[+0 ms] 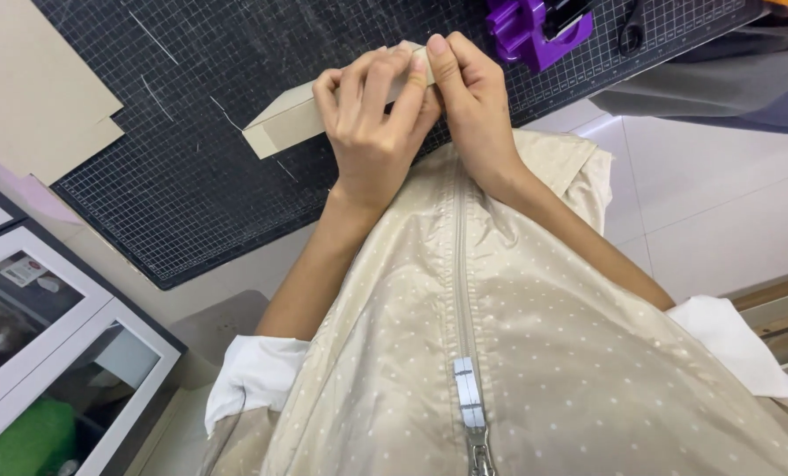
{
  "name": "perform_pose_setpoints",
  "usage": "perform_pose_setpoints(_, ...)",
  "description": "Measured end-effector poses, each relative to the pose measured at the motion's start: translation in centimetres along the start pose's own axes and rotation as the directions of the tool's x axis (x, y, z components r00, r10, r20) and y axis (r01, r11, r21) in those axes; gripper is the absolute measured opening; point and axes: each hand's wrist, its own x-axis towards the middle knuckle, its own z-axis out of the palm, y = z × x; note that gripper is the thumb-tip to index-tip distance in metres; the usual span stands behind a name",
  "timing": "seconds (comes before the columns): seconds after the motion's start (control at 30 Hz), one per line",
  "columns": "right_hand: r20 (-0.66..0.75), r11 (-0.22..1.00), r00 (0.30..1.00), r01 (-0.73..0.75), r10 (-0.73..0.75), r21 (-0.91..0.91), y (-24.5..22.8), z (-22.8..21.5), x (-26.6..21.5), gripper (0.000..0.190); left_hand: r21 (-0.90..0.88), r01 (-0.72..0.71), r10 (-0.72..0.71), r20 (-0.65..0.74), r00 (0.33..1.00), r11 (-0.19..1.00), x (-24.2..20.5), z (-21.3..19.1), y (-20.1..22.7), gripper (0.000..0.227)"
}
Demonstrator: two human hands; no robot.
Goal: Assembling small cardboard boxes by applying glue to flaps with a brush and folding them into shape.
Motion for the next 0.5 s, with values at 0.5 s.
perform_pose_setpoints(0.5, 0.233, 0.786, 0.967, -0.221, 0.101, 0.577, 1.9, 0.3, 0.2, 0.020, -0.014, -0.050, 0.050, -0.018, 0.999, 0.999, 0.4, -0.3, 0.1, 0.006)
